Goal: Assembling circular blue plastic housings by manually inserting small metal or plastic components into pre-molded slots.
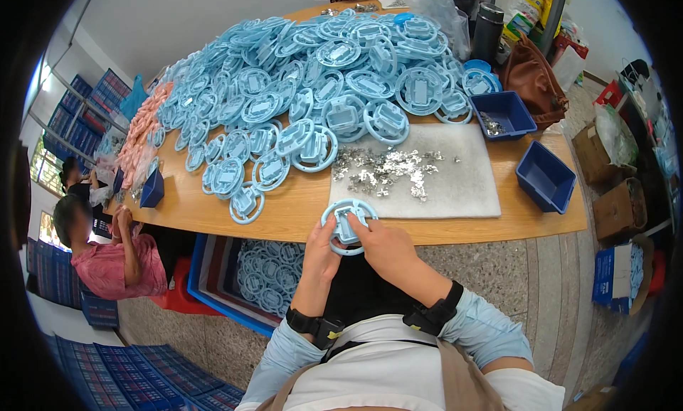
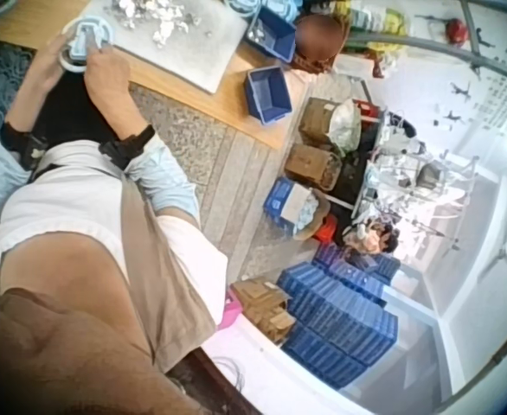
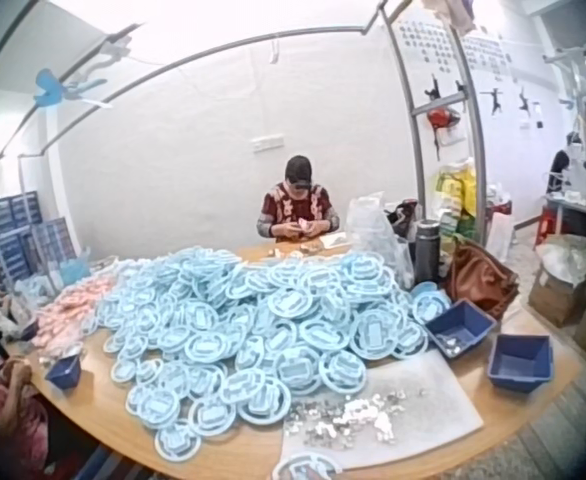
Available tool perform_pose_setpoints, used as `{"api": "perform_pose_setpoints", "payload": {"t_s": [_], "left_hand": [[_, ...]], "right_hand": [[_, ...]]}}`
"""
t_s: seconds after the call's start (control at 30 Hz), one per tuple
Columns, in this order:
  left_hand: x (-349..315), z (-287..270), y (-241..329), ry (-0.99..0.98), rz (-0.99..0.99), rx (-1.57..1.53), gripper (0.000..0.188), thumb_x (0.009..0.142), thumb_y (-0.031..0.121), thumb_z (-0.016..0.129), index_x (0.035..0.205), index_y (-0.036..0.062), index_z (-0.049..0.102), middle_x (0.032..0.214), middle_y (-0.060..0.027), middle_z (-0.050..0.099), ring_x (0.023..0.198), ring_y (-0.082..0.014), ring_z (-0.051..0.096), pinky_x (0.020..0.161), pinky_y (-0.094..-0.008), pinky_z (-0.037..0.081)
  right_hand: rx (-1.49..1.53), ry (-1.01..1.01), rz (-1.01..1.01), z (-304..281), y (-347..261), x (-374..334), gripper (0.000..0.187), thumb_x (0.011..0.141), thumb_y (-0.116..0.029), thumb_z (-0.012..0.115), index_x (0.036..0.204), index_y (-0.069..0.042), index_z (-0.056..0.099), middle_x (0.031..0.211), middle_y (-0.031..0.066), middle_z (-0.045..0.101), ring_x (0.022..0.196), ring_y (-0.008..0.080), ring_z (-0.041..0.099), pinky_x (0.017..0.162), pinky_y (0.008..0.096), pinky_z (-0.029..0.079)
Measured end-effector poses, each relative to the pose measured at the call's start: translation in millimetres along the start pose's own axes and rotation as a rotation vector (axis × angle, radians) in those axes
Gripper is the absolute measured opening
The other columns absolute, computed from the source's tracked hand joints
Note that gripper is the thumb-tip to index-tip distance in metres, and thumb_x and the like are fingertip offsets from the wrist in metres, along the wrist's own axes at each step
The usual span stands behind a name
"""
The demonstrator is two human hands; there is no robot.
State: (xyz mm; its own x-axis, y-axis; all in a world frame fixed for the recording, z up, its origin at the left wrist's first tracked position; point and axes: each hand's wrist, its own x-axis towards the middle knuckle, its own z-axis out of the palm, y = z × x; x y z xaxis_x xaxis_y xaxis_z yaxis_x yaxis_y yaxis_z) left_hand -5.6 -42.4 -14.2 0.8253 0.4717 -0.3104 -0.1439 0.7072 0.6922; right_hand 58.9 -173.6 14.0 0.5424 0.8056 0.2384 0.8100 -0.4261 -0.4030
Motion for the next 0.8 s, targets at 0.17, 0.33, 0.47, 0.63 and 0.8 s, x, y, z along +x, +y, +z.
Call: {"api": "perform_pose_setpoints", "payload": {"t_s": [0.17, 0.33, 0.47, 0.63, 0.8], "left_hand": [[1, -4, -6, 0.03, 0.046, 0.123, 0.028, 0.09, 0.021, 0.054, 0.111, 0.0038, 0.048, 0.092, -0.0025, 0.056, 0.077, -0.0087, 0.055, 0.061, -0.0224, 0.045], [-1, -1, -6, 0.023, 0.089, 0.14, 0.027, 0.09, 0.02, 0.054, 0.111, 0.0042, 0.048, 0.092, -0.0023, 0.056, 0.078, -0.0085, 0.055, 0.061, -0.0219, 0.044], [-3, 2, -3, 0.04, 0.054, 0.103, 0.024, 0.09, 0.019, 0.053, 0.109, 0.0042, 0.049, 0.092, -0.0025, 0.057, 0.078, -0.0087, 0.055, 0.062, -0.0224, 0.045], [-1, -2, -6, 0.025, 0.046, 0.096, 0.022, 0.091, 0.019, 0.051, 0.107, 0.0043, 0.049, 0.092, -0.0025, 0.057, 0.078, -0.0088, 0.055, 0.062, -0.0229, 0.045], [2, -7, -10, 0.026, 0.058, 0.149, 0.024, 0.091, 0.018, 0.05, 0.11, 0.0034, 0.05, 0.095, -0.0034, 0.058, 0.081, -0.0103, 0.056, 0.066, -0.024, 0.046]], "right_hand": [[-0.231, -0.157, -0.007, -9, -18, 6, 0.047, 0.077, -0.008, 0.051, 0.123, -0.008, 0.047, 0.078, 0.0119, 0.058, 0.06, 0.028, 0.06, 0.051, 0.0364, 0.047], [-0.181, -0.219, -0.018, -10, -16, 11, 0.049, 0.077, -0.008, 0.05, 0.126, -0.006, 0.043, 0.08, 0.0146, 0.059, 0.059, 0.0283, 0.061, 0.051, 0.0369, 0.047], [-0.117, -0.141, -0.053, -13, -11, 7, 0.047, 0.077, -0.009, 0.053, 0.123, -0.003, 0.045, 0.076, 0.0153, 0.059, 0.059, 0.0276, 0.061, 0.049, 0.036, 0.048], [-0.098, -0.081, -0.038, -10, -11, 4, 0.047, 0.076, -0.008, 0.053, 0.123, -0.004, 0.046, 0.076, 0.015, 0.06, 0.061, 0.0276, 0.062, 0.049, 0.0361, 0.048], [-0.104, -0.15, 0.019, -8, -18, 10, 0.049, 0.077, -0.007, 0.051, 0.125, -0.01, 0.044, 0.075, 0.014, 0.059, 0.06, 0.03, 0.06, 0.05, 0.0389, 0.046]]}}
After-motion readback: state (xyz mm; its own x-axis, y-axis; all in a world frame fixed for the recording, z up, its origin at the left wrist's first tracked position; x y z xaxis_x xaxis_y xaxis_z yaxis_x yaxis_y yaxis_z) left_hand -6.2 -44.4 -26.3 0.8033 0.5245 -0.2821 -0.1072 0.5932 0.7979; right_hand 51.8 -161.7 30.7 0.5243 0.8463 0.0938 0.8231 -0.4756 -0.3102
